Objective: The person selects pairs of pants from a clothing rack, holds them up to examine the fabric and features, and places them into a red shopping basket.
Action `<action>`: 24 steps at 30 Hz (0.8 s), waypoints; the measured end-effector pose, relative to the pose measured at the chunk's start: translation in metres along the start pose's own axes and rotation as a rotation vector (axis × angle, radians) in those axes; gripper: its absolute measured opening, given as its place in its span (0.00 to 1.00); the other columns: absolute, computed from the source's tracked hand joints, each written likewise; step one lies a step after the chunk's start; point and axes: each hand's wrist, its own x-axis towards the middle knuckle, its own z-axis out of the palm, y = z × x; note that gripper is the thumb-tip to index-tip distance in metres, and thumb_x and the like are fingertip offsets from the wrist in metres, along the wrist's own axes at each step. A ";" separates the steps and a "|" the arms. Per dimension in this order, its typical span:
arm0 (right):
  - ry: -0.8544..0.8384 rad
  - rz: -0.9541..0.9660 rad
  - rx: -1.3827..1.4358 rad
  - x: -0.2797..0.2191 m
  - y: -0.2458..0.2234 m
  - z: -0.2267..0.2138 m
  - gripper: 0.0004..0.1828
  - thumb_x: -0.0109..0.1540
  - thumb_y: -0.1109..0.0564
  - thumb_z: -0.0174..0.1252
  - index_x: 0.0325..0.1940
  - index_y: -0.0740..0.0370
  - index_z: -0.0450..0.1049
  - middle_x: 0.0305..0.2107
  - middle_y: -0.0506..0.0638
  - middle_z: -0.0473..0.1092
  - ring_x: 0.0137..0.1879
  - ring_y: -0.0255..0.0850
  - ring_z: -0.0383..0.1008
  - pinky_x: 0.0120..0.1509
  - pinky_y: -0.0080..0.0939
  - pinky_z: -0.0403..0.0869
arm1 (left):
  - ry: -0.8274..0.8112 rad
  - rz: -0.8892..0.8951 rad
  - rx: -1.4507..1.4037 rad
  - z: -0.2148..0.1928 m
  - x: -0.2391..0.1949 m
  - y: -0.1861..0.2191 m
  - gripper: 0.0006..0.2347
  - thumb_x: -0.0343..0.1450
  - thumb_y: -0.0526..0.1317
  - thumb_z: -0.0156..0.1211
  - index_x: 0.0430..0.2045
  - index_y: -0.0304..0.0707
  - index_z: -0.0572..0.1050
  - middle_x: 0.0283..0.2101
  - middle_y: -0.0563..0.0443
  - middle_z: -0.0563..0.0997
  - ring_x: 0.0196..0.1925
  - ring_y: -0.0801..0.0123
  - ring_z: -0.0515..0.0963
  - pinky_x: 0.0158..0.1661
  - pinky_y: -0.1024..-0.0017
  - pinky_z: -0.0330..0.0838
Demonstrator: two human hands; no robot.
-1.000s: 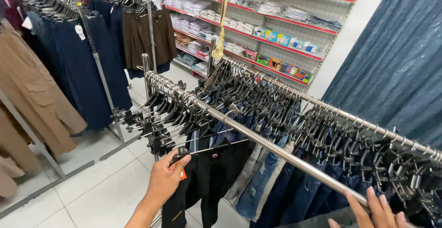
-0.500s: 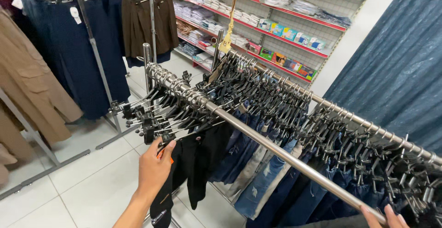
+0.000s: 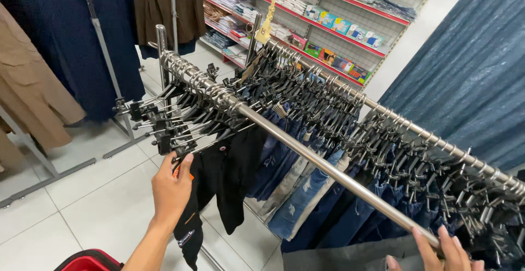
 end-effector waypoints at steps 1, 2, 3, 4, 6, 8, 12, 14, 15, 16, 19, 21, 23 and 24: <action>0.011 -0.042 -0.103 0.001 -0.001 -0.005 0.38 0.46 0.38 0.55 0.58 0.54 0.71 0.65 0.53 0.59 0.71 0.52 0.56 0.83 0.56 0.45 | 0.014 -0.024 0.010 0.000 -0.002 -0.001 0.19 0.66 0.51 0.52 0.45 0.38 0.71 0.29 0.48 0.75 0.31 0.66 0.71 0.39 0.73 0.63; 0.022 -0.085 -0.205 0.002 -0.002 -0.009 0.36 0.49 0.38 0.54 0.59 0.51 0.73 0.64 0.53 0.63 0.70 0.53 0.61 0.82 0.57 0.50 | 0.028 -0.047 0.021 0.000 -0.004 -0.002 0.24 0.65 0.53 0.52 0.48 0.35 0.70 0.42 0.45 0.78 0.43 0.63 0.75 0.48 0.71 0.63; 0.014 -0.090 -0.204 0.002 -0.006 -0.014 0.36 0.49 0.38 0.54 0.59 0.51 0.73 0.64 0.53 0.63 0.70 0.53 0.61 0.82 0.57 0.50 | 0.029 -0.055 0.024 -0.001 -0.008 0.001 0.24 0.65 0.53 0.52 0.48 0.35 0.70 0.42 0.45 0.78 0.43 0.63 0.75 0.48 0.71 0.63; -0.004 -0.098 -0.164 0.003 -0.010 -0.020 0.35 0.50 0.39 0.54 0.60 0.51 0.69 0.65 0.54 0.60 0.71 0.56 0.58 0.79 0.62 0.50 | 0.016 -0.027 0.009 -0.002 -0.012 0.003 0.21 0.65 0.52 0.52 0.46 0.37 0.71 0.39 0.48 0.78 0.43 0.66 0.75 0.46 0.72 0.64; -0.025 -0.110 -0.117 0.006 -0.016 -0.027 0.35 0.51 0.41 0.54 0.62 0.50 0.66 0.66 0.55 0.57 0.71 0.59 0.56 0.77 0.68 0.50 | 0.011 -0.002 -0.002 -0.006 -0.019 0.007 0.18 0.66 0.51 0.52 0.43 0.38 0.72 0.36 0.52 0.79 0.43 0.68 0.75 0.45 0.74 0.64; -0.001 -0.137 -0.135 0.008 -0.018 -0.032 0.38 0.49 0.40 0.57 0.63 0.49 0.67 0.66 0.55 0.59 0.70 0.60 0.60 0.72 0.68 0.57 | -0.052 0.037 0.102 -0.011 -0.025 0.010 0.13 0.66 0.50 0.54 0.35 0.42 0.73 0.28 0.56 0.77 0.32 0.68 0.73 0.40 0.73 0.63; -0.026 -0.130 -0.070 0.009 -0.033 -0.051 0.34 0.50 0.41 0.56 0.60 0.51 0.69 0.66 0.57 0.59 0.71 0.61 0.58 0.73 0.72 0.53 | 0.073 0.362 0.346 -0.013 -0.031 -0.045 0.23 0.64 0.51 0.58 0.49 0.42 0.67 0.49 0.52 0.75 0.52 0.56 0.69 0.50 0.58 0.57; -0.177 -0.133 -0.195 0.007 -0.031 -0.059 0.32 0.49 0.35 0.53 0.56 0.40 0.70 0.69 0.57 0.54 0.72 0.60 0.54 0.67 0.69 0.58 | 0.163 0.527 0.416 -0.022 -0.048 -0.072 0.31 0.61 0.48 0.64 0.56 0.37 0.57 0.58 0.48 0.66 0.59 0.57 0.65 0.48 0.51 0.60; -0.192 -0.144 -0.192 -0.005 -0.033 -0.061 0.32 0.49 0.35 0.53 0.56 0.40 0.70 0.69 0.57 0.54 0.72 0.60 0.54 0.67 0.69 0.58 | 0.163 0.510 0.424 -0.027 -0.065 -0.090 0.31 0.61 0.48 0.64 0.56 0.37 0.57 0.58 0.48 0.66 0.59 0.57 0.65 0.48 0.51 0.60; -0.267 -0.177 -0.067 -0.016 -0.035 -0.062 0.33 0.48 0.35 0.53 0.57 0.39 0.67 0.69 0.54 0.51 0.72 0.61 0.50 0.66 0.72 0.53 | 0.129 0.429 0.394 -0.031 -0.081 -0.108 0.32 0.60 0.48 0.63 0.56 0.37 0.56 0.57 0.43 0.64 0.53 0.55 0.69 0.47 0.50 0.61; -0.372 -0.334 0.260 -0.076 -0.047 -0.029 0.33 0.47 0.36 0.58 0.56 0.37 0.67 0.66 0.45 0.52 0.71 0.56 0.49 0.65 0.70 0.52 | -0.034 0.109 0.404 -0.044 -0.138 -0.192 0.29 0.62 0.49 0.58 0.56 0.40 0.58 0.57 0.41 0.63 0.54 0.53 0.69 0.51 0.53 0.60; -0.417 -0.456 0.466 -0.130 -0.064 -0.002 0.31 0.46 0.38 0.64 0.54 0.37 0.70 0.63 0.40 0.56 0.71 0.48 0.51 0.66 0.63 0.54 | -0.165 -0.146 0.441 -0.052 -0.188 -0.263 0.26 0.63 0.49 0.54 0.55 0.43 0.61 0.58 0.43 0.63 0.61 0.52 0.64 0.57 0.58 0.60; -1.485 0.058 0.771 -0.187 -0.087 0.018 0.26 0.55 0.40 0.58 0.58 0.34 0.68 0.61 0.33 0.59 0.70 0.31 0.50 0.71 0.40 0.51 | -0.359 -0.648 0.674 -0.060 -0.244 -0.337 0.19 0.64 0.56 0.52 0.48 0.58 0.71 0.51 0.51 0.72 0.50 0.65 0.78 0.53 0.66 0.67; -1.509 0.057 0.766 -0.207 -0.087 0.029 0.26 0.55 0.40 0.58 0.58 0.34 0.68 0.61 0.33 0.59 0.70 0.31 0.50 0.71 0.40 0.51 | -0.360 -0.671 0.676 -0.061 -0.259 -0.361 0.19 0.64 0.56 0.52 0.48 0.58 0.71 0.51 0.51 0.72 0.50 0.65 0.78 0.53 0.66 0.67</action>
